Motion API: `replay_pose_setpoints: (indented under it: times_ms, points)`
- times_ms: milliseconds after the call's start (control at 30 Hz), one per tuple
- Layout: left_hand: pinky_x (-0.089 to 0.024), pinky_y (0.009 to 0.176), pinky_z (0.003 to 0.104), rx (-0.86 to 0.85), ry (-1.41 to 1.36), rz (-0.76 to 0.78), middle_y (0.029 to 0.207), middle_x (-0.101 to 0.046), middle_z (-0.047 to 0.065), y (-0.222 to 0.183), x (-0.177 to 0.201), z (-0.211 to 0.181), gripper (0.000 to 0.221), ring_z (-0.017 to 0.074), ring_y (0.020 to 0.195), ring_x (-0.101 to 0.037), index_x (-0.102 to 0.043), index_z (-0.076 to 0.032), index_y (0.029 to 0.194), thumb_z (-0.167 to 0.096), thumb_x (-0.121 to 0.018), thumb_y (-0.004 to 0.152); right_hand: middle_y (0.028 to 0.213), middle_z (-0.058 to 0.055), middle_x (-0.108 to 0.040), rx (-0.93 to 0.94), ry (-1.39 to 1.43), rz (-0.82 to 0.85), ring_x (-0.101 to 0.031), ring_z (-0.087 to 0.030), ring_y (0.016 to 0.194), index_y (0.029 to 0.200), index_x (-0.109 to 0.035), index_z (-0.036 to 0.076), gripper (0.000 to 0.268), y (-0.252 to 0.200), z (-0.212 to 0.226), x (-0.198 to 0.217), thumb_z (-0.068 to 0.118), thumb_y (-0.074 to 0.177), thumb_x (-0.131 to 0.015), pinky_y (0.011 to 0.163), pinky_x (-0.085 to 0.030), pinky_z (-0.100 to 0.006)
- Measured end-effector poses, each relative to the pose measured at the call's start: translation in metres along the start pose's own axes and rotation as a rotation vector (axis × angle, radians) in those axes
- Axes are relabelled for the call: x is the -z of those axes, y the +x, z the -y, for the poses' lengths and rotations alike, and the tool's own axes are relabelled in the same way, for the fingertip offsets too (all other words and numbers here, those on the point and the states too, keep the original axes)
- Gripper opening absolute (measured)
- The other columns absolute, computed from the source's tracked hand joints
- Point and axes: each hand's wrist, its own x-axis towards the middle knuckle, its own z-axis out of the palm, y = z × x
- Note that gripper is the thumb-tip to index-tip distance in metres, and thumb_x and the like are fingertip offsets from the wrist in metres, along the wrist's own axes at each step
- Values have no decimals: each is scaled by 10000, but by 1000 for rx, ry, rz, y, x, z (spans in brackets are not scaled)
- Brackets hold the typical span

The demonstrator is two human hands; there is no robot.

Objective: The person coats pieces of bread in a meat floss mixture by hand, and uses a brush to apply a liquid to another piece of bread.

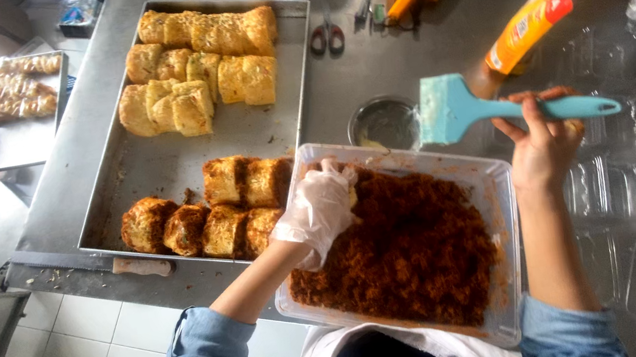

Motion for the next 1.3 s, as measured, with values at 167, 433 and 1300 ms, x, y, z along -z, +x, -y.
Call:
replay_pose_setpoints:
  times_ms: [167, 433, 1300]
  points:
    - [-570, 738, 348, 232, -147, -7, 1034, -659, 127, 5, 58, 69, 719, 220, 864, -633, -478, -51, 1413, -528, -685, 917, 1069, -174, -680, 39, -63, -26, -726, -276, 1023, 1155, -516, 21, 165, -3, 7, 33, -44, 1108, -661, 840, -676, -434]
    - [-421, 907, 486, 421, 578, 193, 1406, -480, 123, 72, -27, 280, 790, 254, 1257, -458, -332, -113, 1509, -449, -635, 862, 1051, -165, -674, 56, -123, -79, -727, -257, 1014, 1114, -512, 23, 163, 6, -4, 30, -62, 1112, -650, 843, -678, -434]
    - [-548, 757, 286, 177, 509, 552, 1636, -118, 186, 105, -105, 317, 902, 318, 1216, -498, -28, -42, 1587, -160, -574, 879, 922, -93, -736, 71, -842, 518, -762, -198, 911, 976, -658, -8, 16, 41, -150, -49, -4, 969, -671, 785, -611, -292]
